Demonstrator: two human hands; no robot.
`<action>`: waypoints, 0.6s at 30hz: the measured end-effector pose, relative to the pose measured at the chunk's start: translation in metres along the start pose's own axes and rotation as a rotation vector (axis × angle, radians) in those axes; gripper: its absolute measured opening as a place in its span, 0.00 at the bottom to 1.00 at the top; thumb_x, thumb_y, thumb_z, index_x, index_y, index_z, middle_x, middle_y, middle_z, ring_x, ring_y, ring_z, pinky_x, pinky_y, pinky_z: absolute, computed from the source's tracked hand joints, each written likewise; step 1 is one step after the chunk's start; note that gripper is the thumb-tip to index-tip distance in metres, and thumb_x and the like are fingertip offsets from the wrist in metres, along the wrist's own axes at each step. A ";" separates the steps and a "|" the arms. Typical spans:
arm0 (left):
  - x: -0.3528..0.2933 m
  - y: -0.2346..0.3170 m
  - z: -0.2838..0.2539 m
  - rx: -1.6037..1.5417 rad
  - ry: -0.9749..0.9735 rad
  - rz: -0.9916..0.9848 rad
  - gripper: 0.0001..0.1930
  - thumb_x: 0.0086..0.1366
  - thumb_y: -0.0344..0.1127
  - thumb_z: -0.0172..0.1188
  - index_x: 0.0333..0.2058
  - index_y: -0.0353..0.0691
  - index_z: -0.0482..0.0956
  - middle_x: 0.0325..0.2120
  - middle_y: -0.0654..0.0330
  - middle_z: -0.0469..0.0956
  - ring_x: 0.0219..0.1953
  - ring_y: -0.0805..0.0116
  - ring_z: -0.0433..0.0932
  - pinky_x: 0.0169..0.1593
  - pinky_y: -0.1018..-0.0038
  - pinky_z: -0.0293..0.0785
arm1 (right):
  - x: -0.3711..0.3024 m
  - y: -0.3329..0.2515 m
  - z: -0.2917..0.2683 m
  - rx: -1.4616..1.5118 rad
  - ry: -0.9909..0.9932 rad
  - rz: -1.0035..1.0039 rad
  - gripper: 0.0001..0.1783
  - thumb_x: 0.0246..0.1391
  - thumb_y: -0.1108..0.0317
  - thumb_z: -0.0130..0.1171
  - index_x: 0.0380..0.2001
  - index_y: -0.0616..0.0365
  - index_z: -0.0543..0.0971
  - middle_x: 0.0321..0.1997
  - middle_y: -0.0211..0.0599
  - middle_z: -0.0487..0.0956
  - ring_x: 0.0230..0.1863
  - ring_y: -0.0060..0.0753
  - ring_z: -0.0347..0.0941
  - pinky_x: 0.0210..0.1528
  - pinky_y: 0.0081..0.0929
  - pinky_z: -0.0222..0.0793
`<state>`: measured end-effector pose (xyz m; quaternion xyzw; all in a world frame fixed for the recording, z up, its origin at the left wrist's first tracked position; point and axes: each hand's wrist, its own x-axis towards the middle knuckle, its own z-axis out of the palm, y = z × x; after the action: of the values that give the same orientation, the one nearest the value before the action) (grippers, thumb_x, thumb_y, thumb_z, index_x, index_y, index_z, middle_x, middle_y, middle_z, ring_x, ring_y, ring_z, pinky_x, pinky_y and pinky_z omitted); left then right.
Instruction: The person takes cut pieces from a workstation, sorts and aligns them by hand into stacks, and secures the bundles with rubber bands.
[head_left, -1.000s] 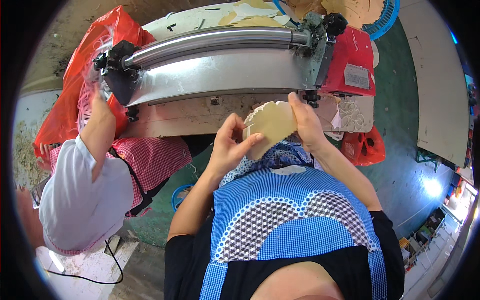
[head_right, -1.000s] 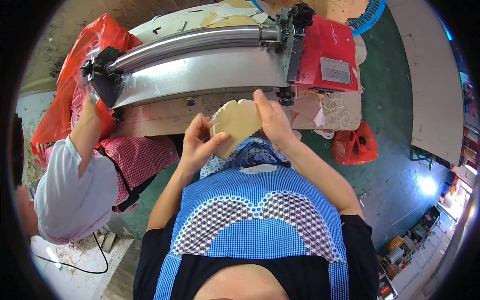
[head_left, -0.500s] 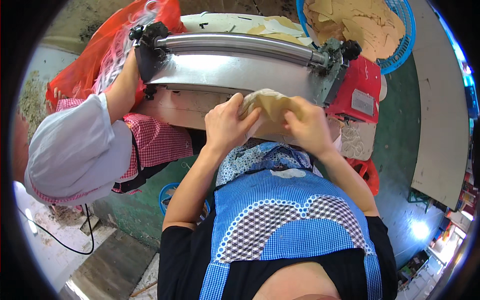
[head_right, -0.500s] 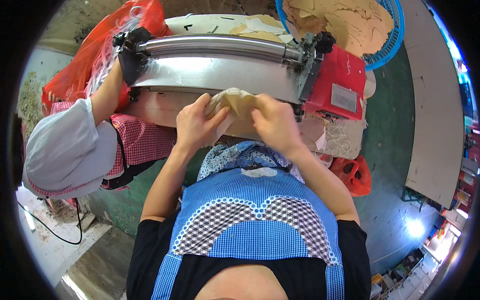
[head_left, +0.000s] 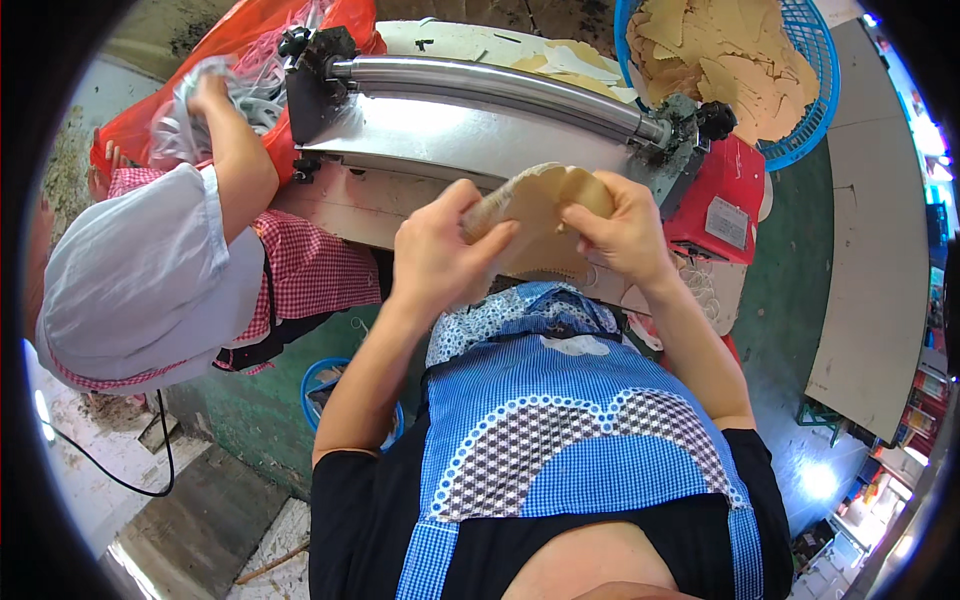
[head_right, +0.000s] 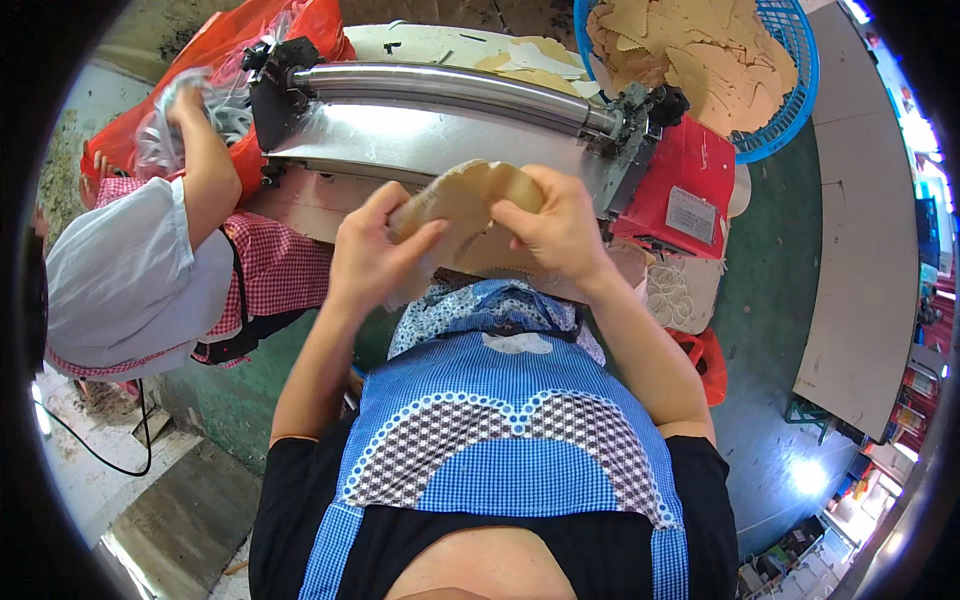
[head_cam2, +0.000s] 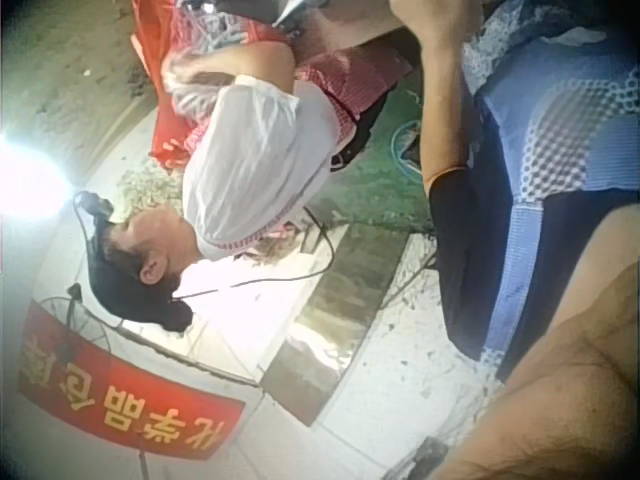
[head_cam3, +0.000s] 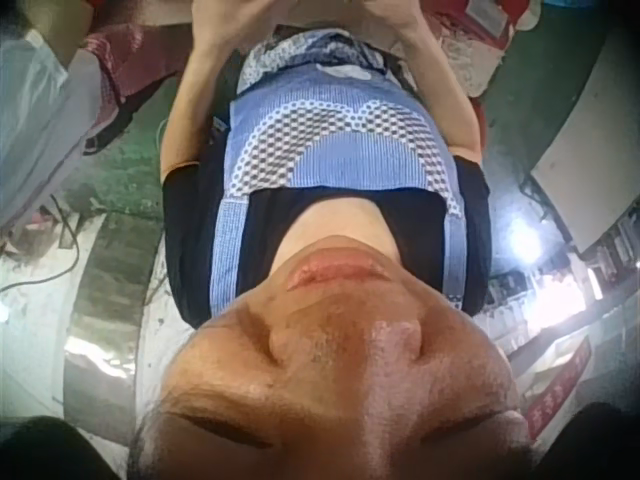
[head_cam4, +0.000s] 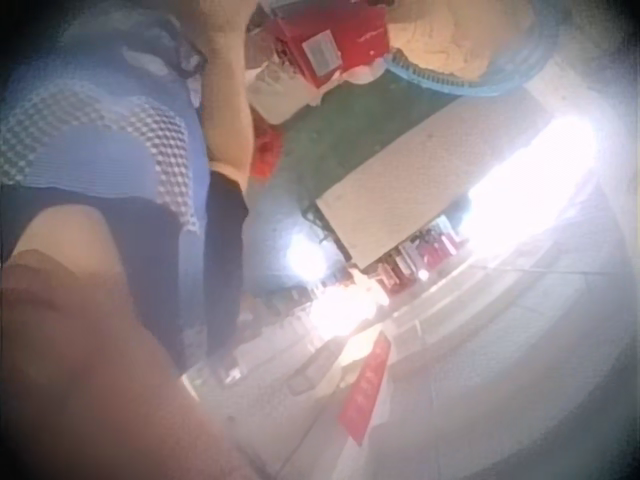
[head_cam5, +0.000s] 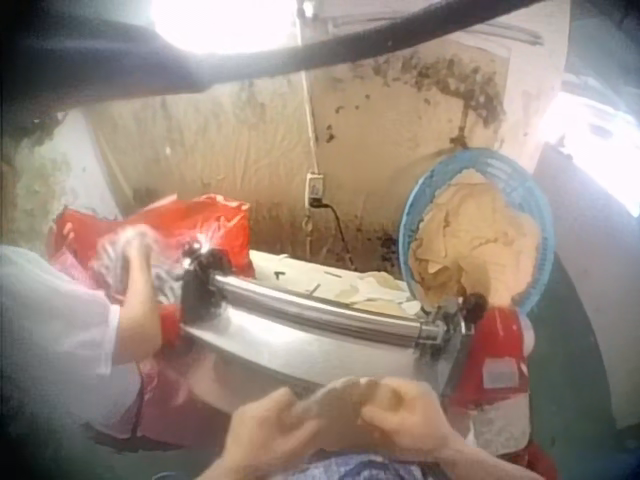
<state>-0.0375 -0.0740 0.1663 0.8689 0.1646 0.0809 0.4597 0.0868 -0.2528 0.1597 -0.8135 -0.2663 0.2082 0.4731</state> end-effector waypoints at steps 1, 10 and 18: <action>0.000 -0.006 -0.009 -0.434 -0.117 -0.147 0.17 0.54 0.39 0.67 0.36 0.35 0.73 0.26 0.59 0.78 0.26 0.72 0.79 0.29 0.75 0.75 | -0.004 -0.004 -0.006 0.376 -0.159 0.126 0.16 0.47 0.62 0.64 0.35 0.61 0.75 0.21 0.33 0.75 0.20 0.24 0.73 0.23 0.24 0.68; -0.002 -0.021 -0.008 -0.938 -0.185 -0.359 0.16 0.54 0.33 0.68 0.38 0.33 0.74 0.31 0.60 0.78 0.30 0.76 0.78 0.34 0.80 0.77 | 0.001 -0.004 0.007 -0.388 0.077 -0.514 0.23 0.49 0.66 0.61 0.49 0.62 0.72 0.47 0.44 0.74 0.48 0.47 0.70 0.51 0.35 0.66; -0.009 -0.026 -0.009 -0.920 -0.109 -0.301 0.15 0.55 0.34 0.67 0.38 0.34 0.74 0.31 0.61 0.78 0.31 0.76 0.78 0.33 0.80 0.77 | 0.006 -0.009 0.016 -0.300 0.162 -0.519 0.20 0.44 0.72 0.62 0.44 0.61 0.73 0.51 0.44 0.70 0.49 0.47 0.67 0.51 0.36 0.64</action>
<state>-0.0541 -0.0564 0.1501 0.5450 0.2110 0.0322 0.8108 0.0798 -0.2349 0.1593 -0.7932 -0.4541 -0.0268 0.4049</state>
